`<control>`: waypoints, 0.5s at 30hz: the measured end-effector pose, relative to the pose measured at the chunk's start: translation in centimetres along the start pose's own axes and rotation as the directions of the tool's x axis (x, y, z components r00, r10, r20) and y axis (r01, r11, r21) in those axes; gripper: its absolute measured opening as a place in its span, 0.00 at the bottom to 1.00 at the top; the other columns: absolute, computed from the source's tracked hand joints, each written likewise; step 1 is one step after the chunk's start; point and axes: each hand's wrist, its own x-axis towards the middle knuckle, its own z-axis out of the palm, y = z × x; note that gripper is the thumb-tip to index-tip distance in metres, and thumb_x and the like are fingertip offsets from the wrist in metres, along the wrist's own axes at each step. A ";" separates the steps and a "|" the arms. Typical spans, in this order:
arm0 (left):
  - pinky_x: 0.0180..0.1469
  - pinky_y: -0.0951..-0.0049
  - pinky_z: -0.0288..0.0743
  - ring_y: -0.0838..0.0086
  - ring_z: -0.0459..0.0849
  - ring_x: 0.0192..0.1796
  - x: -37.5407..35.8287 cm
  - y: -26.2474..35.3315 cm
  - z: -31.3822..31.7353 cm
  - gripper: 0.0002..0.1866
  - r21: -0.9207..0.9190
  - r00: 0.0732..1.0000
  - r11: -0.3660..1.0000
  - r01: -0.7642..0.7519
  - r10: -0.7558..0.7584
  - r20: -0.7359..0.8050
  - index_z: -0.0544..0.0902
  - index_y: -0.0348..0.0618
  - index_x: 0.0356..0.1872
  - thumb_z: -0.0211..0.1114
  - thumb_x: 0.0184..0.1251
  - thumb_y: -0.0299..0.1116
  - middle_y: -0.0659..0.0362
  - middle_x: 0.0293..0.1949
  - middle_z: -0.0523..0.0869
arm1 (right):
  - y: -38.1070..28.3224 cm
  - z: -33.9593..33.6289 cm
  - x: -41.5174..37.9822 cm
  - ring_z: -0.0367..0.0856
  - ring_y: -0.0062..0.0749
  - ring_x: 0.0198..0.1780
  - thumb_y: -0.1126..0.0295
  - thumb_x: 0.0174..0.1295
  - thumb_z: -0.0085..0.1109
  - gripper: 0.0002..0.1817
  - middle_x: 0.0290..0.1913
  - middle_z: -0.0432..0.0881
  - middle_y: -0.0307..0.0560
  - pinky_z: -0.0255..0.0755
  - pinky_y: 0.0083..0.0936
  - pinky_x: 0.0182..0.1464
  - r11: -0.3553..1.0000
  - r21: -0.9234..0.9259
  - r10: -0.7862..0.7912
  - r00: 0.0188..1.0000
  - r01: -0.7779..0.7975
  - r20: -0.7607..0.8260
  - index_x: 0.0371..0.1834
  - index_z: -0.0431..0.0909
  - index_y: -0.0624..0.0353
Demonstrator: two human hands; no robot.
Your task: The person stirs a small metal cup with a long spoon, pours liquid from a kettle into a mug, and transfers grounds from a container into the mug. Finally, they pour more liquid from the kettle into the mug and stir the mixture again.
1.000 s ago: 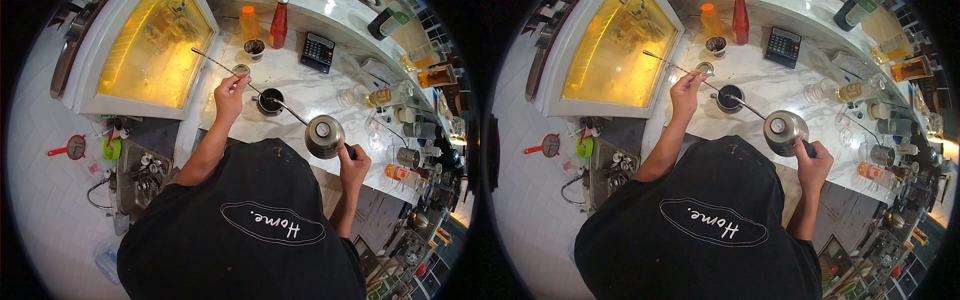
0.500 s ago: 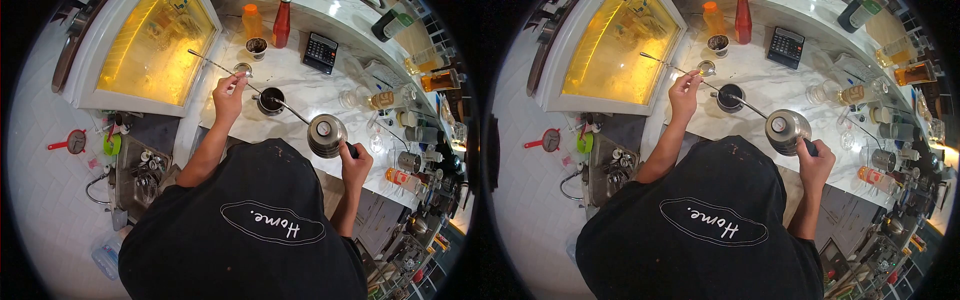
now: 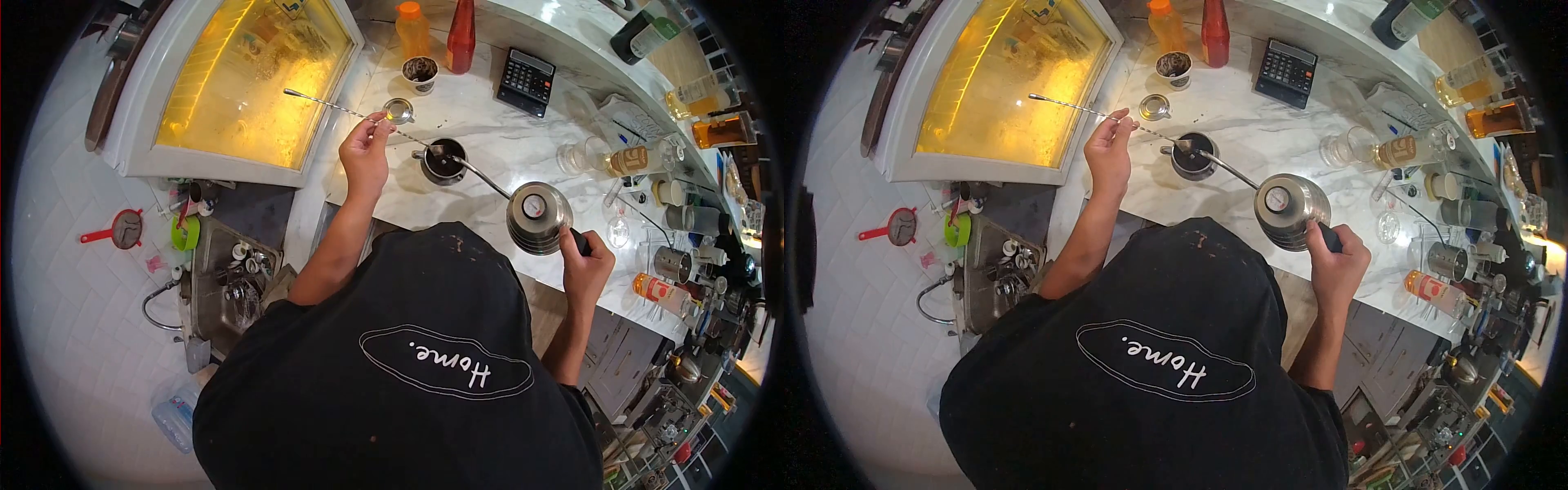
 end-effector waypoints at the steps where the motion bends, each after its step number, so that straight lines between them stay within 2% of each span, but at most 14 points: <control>1: 0.50 0.78 0.78 0.78 0.89 0.44 0.0 0.0 0.0 0.12 -0.013 1.000 1.000 0.000 0.000 0.003 0.86 0.32 0.53 0.68 0.76 0.30 0.58 0.38 0.91 | 0.0 0.0 0.1 0.64 0.16 0.24 0.65 0.61 0.74 0.19 0.17 0.71 0.34 0.59 0.23 0.26 1.000 -0.002 -0.003 1.000 0.003 0.003 0.22 0.79 0.69; 15: 0.52 0.76 0.79 0.76 0.89 0.46 -0.1 -0.1 -0.2 0.14 -0.001 0.999 1.000 -0.021 0.021 0.043 0.86 0.32 0.56 0.67 0.77 0.30 0.55 0.44 0.91 | -0.1 -0.3 0.4 0.64 0.14 0.24 0.65 0.62 0.74 0.19 0.18 0.71 0.32 0.58 0.21 0.26 1.000 0.023 0.014 1.000 -0.014 -0.006 0.23 0.80 0.69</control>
